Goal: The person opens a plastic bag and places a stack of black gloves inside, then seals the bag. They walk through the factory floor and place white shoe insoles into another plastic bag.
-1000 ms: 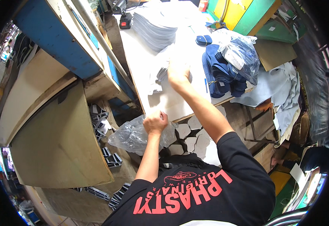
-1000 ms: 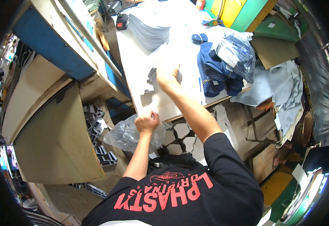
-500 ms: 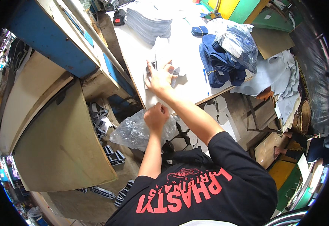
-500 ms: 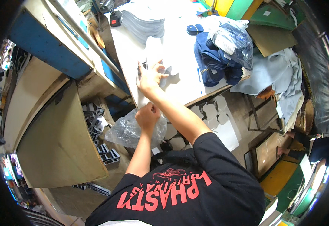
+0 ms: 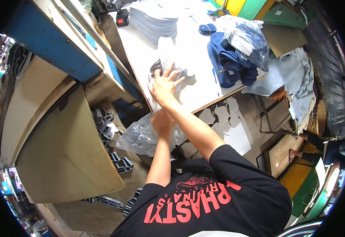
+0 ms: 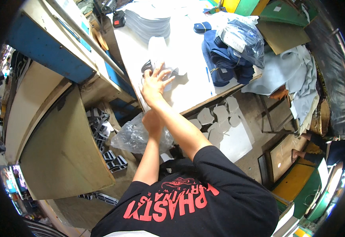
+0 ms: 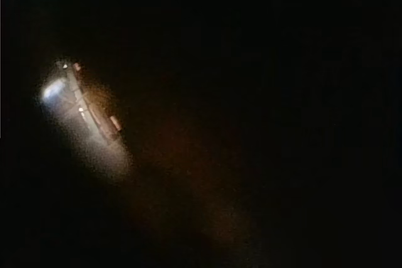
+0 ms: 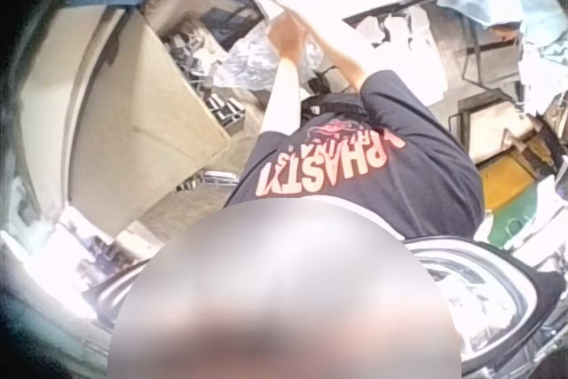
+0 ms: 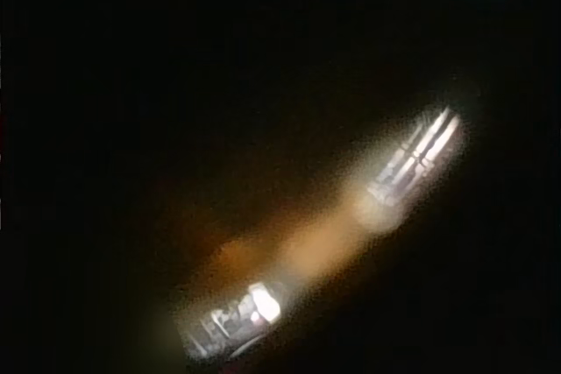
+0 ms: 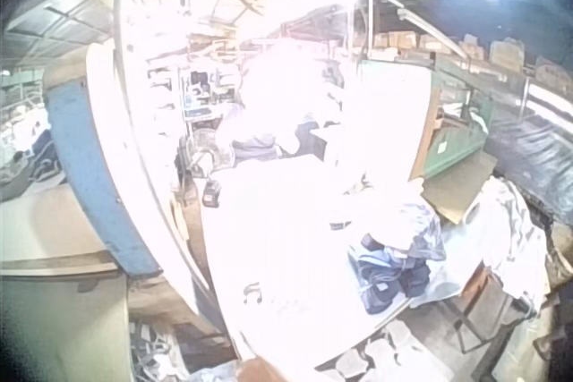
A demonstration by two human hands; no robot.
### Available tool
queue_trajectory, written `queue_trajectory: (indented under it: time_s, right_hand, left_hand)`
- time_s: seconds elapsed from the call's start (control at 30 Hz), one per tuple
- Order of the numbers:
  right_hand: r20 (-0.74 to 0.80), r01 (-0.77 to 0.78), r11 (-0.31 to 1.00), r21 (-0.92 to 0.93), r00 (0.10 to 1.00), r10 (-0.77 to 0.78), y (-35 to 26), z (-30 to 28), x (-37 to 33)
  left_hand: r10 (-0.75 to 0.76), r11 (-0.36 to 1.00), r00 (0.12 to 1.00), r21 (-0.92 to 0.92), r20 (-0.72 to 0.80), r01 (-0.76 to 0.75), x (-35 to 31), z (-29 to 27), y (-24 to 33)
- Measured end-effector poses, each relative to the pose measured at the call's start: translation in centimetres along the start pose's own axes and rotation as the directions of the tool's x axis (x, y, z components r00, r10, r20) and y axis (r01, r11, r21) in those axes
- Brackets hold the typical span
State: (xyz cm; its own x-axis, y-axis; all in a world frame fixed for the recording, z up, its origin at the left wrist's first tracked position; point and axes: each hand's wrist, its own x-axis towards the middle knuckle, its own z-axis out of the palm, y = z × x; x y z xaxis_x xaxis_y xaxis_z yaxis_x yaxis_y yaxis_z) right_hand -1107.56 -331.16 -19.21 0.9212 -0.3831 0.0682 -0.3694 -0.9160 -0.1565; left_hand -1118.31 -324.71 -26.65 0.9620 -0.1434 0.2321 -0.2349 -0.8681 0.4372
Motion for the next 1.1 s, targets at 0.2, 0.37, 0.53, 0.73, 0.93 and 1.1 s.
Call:
queue_trajectory:
  time_s: [0.2,0.37,0.53,0.73,0.93,1.1]
  right_hand:
    - [0.084,-0.017,0.997,0.076,0.996,0.010,0.0,-1.1,0.2]
    - [0.144,-0.094,0.992,-0.089,0.984,0.106,-0.9,-0.9,1.2]
    - [0.103,-0.087,0.979,0.183,0.992,0.068,0.3,-0.4,0.1]
    - [-0.138,0.043,0.950,0.309,0.990,0.000,5.1,-1.5,2.6]
    - [0.220,-0.220,0.007,0.975,0.975,0.016,13.3,-6.9,3.4]
    - [0.154,-0.178,-0.175,0.968,0.977,-0.144,18.7,-12.3,-5.9]
  left_hand:
    - [-0.028,0.999,0.999,-0.015,0.045,0.029,0.1,0.0,-0.1]
    - [-0.032,0.999,0.998,0.028,0.052,0.031,0.2,-0.2,-0.1]
    - [-0.056,0.998,0.997,-0.015,0.043,0.057,0.2,0.1,0.0]
    - [0.042,0.998,0.984,-0.040,-0.173,-0.049,0.5,0.1,0.4]
    - [0.036,0.996,0.983,-0.072,-0.181,-0.050,0.4,-0.3,0.6]
    - [-0.001,0.997,0.993,-0.077,-0.120,-0.008,0.4,-0.5,0.2]
